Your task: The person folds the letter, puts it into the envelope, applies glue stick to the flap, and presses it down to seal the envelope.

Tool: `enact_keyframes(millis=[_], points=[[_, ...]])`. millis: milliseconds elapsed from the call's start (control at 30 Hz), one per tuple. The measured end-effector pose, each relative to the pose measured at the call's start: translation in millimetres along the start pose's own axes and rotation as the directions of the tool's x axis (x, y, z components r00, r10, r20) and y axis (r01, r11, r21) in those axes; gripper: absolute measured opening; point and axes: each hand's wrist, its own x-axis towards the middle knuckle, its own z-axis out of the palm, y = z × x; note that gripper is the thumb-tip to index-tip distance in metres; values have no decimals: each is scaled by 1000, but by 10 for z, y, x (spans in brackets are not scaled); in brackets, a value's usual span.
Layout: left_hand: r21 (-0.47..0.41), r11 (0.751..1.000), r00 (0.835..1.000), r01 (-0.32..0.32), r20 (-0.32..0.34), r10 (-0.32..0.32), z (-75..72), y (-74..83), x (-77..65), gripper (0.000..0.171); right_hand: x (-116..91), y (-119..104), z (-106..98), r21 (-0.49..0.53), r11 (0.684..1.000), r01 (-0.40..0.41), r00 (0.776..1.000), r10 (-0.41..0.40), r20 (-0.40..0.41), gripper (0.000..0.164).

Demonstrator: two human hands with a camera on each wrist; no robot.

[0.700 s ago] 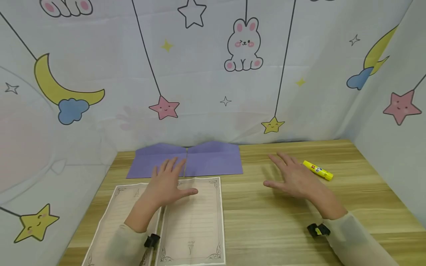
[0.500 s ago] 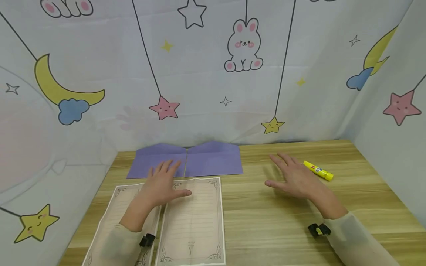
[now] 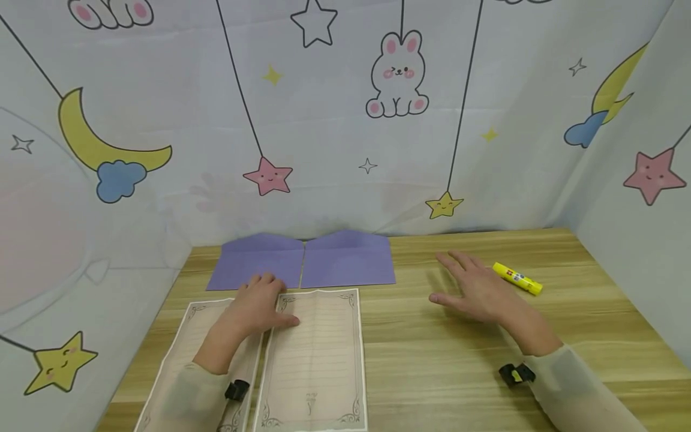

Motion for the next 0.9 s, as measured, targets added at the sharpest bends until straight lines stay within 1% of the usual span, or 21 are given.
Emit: enact_keyframes(millis=[167, 433, 667, 767, 900], points=[[5, 1000, 999, 10, 34, -10, 23, -12, 7, 74, 12, -16, 17, -5, 1000, 6, 1000, -6, 0, 99], [-8, 1000, 997, 16, 71, -15, -4, 38, 13, 74, 23, -44, 32, -4, 1000, 11, 1000, -11, 0, 97], [-14, 1000, 997, 3, 73, -2, 1, 42, 14, 57, 47, -67, 67, -6, 1000, 16, 1000, -16, -12, 96], [-47, 999, 997, 5, 76, -1, 2, 58, 12, 52, 53, -76, 70, -2, 1000, 17, 1000, -18, -10, 96], [-161, 986, 994, 42, 110, -25, 3, 81, 5, 48, 60, -77, 73, 0, 1000, 19, 1000, -19, -7, 98]])
